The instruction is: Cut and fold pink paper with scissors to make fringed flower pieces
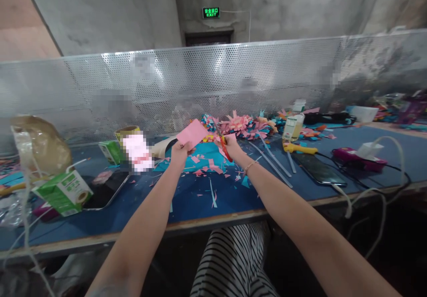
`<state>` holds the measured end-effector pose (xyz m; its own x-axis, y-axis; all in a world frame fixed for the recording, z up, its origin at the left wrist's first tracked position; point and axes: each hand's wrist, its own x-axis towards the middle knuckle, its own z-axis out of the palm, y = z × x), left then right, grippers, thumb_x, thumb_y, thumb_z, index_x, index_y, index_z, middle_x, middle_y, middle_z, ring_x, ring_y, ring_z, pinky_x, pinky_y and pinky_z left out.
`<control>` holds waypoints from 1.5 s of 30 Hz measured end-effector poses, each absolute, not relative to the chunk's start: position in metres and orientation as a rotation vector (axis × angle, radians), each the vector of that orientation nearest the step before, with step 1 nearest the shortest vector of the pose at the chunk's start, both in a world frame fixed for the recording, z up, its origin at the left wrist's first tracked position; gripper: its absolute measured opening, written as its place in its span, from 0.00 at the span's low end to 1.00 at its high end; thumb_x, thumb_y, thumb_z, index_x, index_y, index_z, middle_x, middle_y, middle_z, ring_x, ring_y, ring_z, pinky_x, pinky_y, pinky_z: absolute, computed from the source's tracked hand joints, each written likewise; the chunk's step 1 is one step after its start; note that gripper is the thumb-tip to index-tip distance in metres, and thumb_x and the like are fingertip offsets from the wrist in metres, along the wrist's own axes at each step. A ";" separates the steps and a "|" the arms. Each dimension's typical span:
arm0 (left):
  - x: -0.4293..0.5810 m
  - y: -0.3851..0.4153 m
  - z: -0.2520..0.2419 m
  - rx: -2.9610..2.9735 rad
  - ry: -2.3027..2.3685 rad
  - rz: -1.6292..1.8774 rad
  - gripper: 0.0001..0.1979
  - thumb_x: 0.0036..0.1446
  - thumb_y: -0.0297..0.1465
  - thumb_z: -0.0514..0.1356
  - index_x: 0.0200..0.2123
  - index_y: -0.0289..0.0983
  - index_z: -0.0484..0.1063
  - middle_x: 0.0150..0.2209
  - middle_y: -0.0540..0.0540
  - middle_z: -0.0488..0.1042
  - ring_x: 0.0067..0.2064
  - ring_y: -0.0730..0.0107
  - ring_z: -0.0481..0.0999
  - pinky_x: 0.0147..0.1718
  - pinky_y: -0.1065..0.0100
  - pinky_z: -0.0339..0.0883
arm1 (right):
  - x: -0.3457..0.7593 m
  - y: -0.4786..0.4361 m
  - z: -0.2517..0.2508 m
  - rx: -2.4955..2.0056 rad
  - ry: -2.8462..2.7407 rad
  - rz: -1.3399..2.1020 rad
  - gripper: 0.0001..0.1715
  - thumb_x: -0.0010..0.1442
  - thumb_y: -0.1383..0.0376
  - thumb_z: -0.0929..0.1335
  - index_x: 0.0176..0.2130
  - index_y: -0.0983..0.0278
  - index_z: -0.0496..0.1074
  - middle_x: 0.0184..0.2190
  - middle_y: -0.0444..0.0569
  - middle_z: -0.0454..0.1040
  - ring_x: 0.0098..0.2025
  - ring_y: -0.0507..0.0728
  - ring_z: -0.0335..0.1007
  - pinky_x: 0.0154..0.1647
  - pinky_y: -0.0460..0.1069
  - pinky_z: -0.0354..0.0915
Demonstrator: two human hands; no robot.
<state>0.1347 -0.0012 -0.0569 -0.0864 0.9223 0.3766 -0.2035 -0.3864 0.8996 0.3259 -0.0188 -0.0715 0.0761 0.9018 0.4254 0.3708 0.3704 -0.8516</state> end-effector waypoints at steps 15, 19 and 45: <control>0.134 -0.006 -0.052 1.240 0.783 1.729 0.10 0.41 0.31 0.61 0.30 0.33 0.69 0.23 0.51 0.71 0.22 0.77 0.70 0.24 0.72 0.67 | 0.323 -0.028 -0.077 -1.347 -1.916 0.667 0.27 0.47 0.47 0.65 0.34 0.67 0.66 0.27 0.46 0.69 0.28 0.52 0.63 0.32 0.47 0.60; 0.136 -0.008 -0.054 1.318 0.770 1.688 0.13 0.41 0.33 0.62 0.32 0.33 0.69 0.25 0.50 0.72 0.23 0.75 0.71 0.26 0.70 0.68 | 0.319 -0.030 -0.077 -1.307 -1.881 0.699 0.25 0.44 0.48 0.67 0.31 0.67 0.67 0.24 0.45 0.67 0.27 0.52 0.62 0.33 0.48 0.61; 0.140 -0.014 -0.050 1.184 0.761 1.557 0.11 0.40 0.30 0.63 0.29 0.33 0.67 0.22 0.52 0.69 0.23 0.77 0.71 0.25 0.73 0.67 | 0.314 -0.037 -0.063 -1.514 -1.920 0.529 0.24 0.43 0.45 0.67 0.23 0.65 0.66 0.12 0.42 0.59 0.18 0.50 0.56 0.20 0.45 0.52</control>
<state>0.1405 -0.0136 -0.0498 -0.0255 0.9482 0.3165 -0.3334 -0.3066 0.8915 0.3138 -0.0367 -0.0626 -0.1421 0.9633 0.2275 0.7106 0.2593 -0.6540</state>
